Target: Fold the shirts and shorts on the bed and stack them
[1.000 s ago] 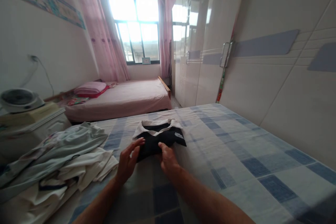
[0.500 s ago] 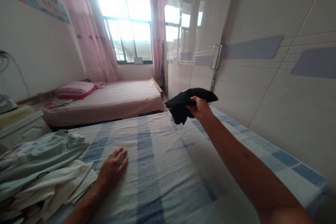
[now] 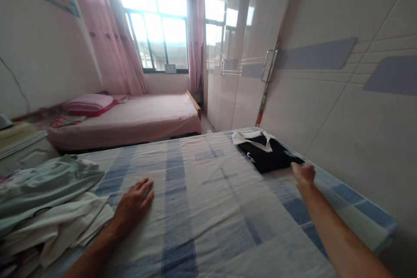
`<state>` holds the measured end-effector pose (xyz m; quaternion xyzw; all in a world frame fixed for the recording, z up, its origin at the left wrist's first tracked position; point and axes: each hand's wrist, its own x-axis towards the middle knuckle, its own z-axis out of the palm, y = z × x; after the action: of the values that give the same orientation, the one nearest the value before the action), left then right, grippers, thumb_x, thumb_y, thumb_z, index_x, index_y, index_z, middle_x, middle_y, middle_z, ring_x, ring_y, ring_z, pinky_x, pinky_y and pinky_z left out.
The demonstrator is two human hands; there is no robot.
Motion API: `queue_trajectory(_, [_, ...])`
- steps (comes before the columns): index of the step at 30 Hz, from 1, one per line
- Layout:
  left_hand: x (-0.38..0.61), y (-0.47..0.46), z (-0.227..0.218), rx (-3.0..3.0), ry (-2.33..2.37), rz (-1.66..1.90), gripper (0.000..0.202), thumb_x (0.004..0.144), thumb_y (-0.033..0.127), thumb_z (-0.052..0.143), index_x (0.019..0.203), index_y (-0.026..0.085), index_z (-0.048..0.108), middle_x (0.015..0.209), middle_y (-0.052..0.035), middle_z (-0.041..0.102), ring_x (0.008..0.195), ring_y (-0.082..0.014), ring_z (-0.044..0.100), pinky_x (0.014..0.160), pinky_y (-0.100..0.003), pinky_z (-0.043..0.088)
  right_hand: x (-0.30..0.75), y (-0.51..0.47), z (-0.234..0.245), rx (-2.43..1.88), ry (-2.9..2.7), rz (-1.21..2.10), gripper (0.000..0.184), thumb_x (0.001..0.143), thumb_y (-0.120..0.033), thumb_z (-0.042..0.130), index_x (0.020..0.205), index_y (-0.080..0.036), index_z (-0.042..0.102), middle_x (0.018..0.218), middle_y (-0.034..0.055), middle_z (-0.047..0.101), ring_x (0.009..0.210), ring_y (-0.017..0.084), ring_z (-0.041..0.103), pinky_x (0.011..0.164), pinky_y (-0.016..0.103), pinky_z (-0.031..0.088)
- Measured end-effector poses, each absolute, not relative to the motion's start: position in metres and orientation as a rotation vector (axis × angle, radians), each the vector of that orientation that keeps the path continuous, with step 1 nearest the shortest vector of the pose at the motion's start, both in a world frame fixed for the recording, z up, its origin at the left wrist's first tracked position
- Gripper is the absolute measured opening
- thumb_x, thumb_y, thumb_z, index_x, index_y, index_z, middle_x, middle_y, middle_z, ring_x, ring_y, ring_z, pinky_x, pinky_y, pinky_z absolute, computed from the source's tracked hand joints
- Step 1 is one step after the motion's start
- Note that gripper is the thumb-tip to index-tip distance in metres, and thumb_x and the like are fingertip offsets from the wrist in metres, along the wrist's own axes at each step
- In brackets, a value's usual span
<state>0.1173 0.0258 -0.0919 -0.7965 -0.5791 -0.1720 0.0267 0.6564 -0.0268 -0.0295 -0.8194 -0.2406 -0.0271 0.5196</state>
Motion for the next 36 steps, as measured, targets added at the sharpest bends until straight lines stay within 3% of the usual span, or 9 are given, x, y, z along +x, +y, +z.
queue_trajectory(3, [0.120,0.023,-0.089,-2.448,-1.810,-0.548,0.039,0.089,0.029,0.041,0.120,0.014,0.059,0.132,-0.0134,0.053,0.123,-0.0262,0.048,0.106,-0.041,0.037,0.646,-0.015,-0.032,-1.973,-0.598,-0.009,0.050,0.066,-0.019,0.062,0.113,-0.005,0.056,0.115,0.0233,0.060,0.111,0.035,0.056,0.093,0.045,0.043])
queue_trajectory(7, [0.124,0.014,-0.081,-2.450,-1.860,-0.574,0.036,0.088,0.027,0.045,0.119,0.016,0.058,0.132,-0.0125,0.054,0.123,-0.0246,0.048,0.107,-0.040,0.035,0.575,0.022,-0.029,-1.773,-1.019,0.196,0.063,0.073,-0.028,0.059,0.133,-0.014,0.044,0.135,0.0163,0.050,0.120,0.026,0.051,0.100,0.037,0.040])
queue_trajectory(12, [0.125,0.012,-0.076,-2.460,-1.886,-0.631,0.036,0.087,0.028,0.048,0.119,0.018,0.057,0.133,-0.0113,0.053,0.125,-0.0224,0.045,0.109,-0.037,0.032,0.437,0.028,-0.050,-1.625,-1.697,0.343,0.059,0.081,-0.042,0.047,0.135,-0.017,0.044,0.140,0.0137,0.045,0.127,0.027,0.044,0.103,0.041,0.037])
queue_trajectory(17, [0.124,0.011,-0.078,-2.462,-1.866,-0.646,0.034,0.087,0.030,0.048,0.118,0.018,0.057,0.133,-0.0099,0.052,0.125,-0.0218,0.044,0.109,-0.035,0.031,0.354,0.008,-0.078,-1.689,-2.168,0.155,0.054,0.088,-0.041,0.036,0.136,-0.019,0.046,0.146,0.0103,0.040,0.135,0.027,0.033,0.107,0.048,0.030])
queue_trajectory(22, [0.125,0.010,-0.072,-2.478,-1.856,-0.624,0.030,0.086,0.031,0.050,0.111,0.019,0.060,0.126,-0.0098,0.055,0.120,-0.0221,0.047,0.105,-0.035,0.035,0.343,0.004,-0.085,-1.784,-2.388,-0.077,0.051,0.091,-0.039,0.032,0.136,-0.021,0.048,0.145,0.0069,0.041,0.136,0.028,0.032,0.109,0.049,0.023])
queue_trajectory(26, [0.102,0.013,-0.035,-2.352,-1.985,-0.576,0.027,0.090,0.028,0.041,0.106,0.020,0.062,0.108,-0.0078,0.063,0.100,-0.0197,0.059,0.088,-0.032,0.046,0.348,0.007,-0.089,-1.758,-2.398,-0.152,0.052,0.092,-0.041,0.030,0.136,-0.021,0.048,0.146,0.0057,0.040,0.135,0.027,0.032,0.108,0.047,0.024])
queue_trajectory(31, [0.026,0.007,0.012,-1.727,-2.167,-0.479,0.026,0.084,0.025,0.050,0.103,0.013,0.062,0.107,-0.0160,0.061,0.105,-0.0305,0.054,0.085,-0.041,0.044,0.349,0.009,-0.093,-1.722,-2.390,-0.165,0.052,0.091,-0.041,0.030,0.134,-0.020,0.050,0.144,0.0068,0.043,0.134,0.026,0.035,0.107,0.047,0.025])
queue_trajectory(36, [-0.029,-0.001,0.009,-1.532,-2.293,-0.327,0.018,0.079,0.017,0.052,0.087,0.012,0.067,0.101,-0.0191,0.063,0.101,-0.0346,0.055,0.081,-0.045,0.044,0.352,0.011,-0.094,-1.692,-2.396,-0.132,0.052,0.091,-0.041,0.031,0.134,-0.020,0.050,0.145,0.0065,0.042,0.135,0.025,0.034,0.108,0.046,0.025])
